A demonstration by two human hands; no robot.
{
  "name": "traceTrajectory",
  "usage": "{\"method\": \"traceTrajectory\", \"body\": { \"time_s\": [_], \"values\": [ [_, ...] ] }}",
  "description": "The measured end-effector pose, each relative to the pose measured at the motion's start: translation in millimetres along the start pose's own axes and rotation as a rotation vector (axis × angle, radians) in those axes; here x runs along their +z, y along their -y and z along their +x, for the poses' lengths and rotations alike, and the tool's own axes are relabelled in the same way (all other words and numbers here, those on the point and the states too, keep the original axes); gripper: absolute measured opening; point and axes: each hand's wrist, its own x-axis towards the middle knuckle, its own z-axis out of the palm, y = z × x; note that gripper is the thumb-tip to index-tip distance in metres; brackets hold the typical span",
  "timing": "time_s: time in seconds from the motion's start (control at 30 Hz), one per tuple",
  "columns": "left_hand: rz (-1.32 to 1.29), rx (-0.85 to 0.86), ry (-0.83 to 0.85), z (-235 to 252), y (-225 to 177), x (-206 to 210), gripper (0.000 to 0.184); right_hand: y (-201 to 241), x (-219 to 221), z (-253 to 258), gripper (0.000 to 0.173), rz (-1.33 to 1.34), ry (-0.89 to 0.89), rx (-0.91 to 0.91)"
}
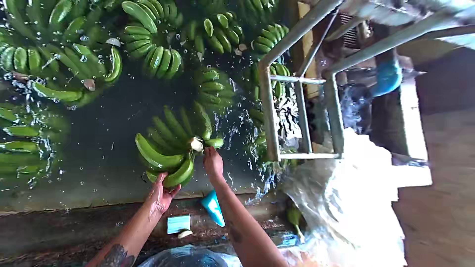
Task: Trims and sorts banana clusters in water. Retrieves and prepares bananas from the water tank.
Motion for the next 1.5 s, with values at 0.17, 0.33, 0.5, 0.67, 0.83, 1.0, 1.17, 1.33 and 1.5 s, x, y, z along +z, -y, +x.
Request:
{"method": "traceTrajectory", "body": {
  "time_s": [0.17, 0.33, 0.5, 0.67, 0.83, 1.0, 1.17, 1.33, 1.5],
  "values": [
    [-0.004, 0.076, -0.004, 7, 0, -4, 0.046, -2, 4, -26, 0.041, 0.143, 0.233, -0.086],
    [0.023, 0.17, 0.016, 11, 8, -14, 0.05, -6, -5, -39, 0.037, 0.347, 0.369, -0.045],
    [0.04, 0.279, 0.069, 14, 6, -18, 0.053, 2, -30, -77, 0.033, 0.384, 0.344, -0.245],
    [-0.015, 0.333, 0.044, 17, 13, -13, 0.067, 8, -49, -22, 0.04, -0.145, 0.005, -0.124],
    [-0.033, 0.364, 0.012, 22, 23, -9, 0.077, 25, -38, -3, 0.041, -0.388, 0.027, -0.084],
    [-0.033, 0.443, -0.042, 26, 37, 0, 0.089, 23, -8, -1, 0.04, -0.267, 0.074, -0.035],
    [-0.035, 0.462, -0.065, 19, 40, 3, 0.09, 2, -20, -18, 0.043, -0.165, 0.217, -0.087],
    [-0.003, 0.438, -0.041, 14, 34, 5, 0.086, -19, -17, -26, 0.038, 0.128, 0.371, -0.12],
    [0.222, 0.309, 0.01, 36, -12, -45, 0.072, -54, -63, -59, 0.032, 0.255, 0.43, -0.228]
  ]
}}
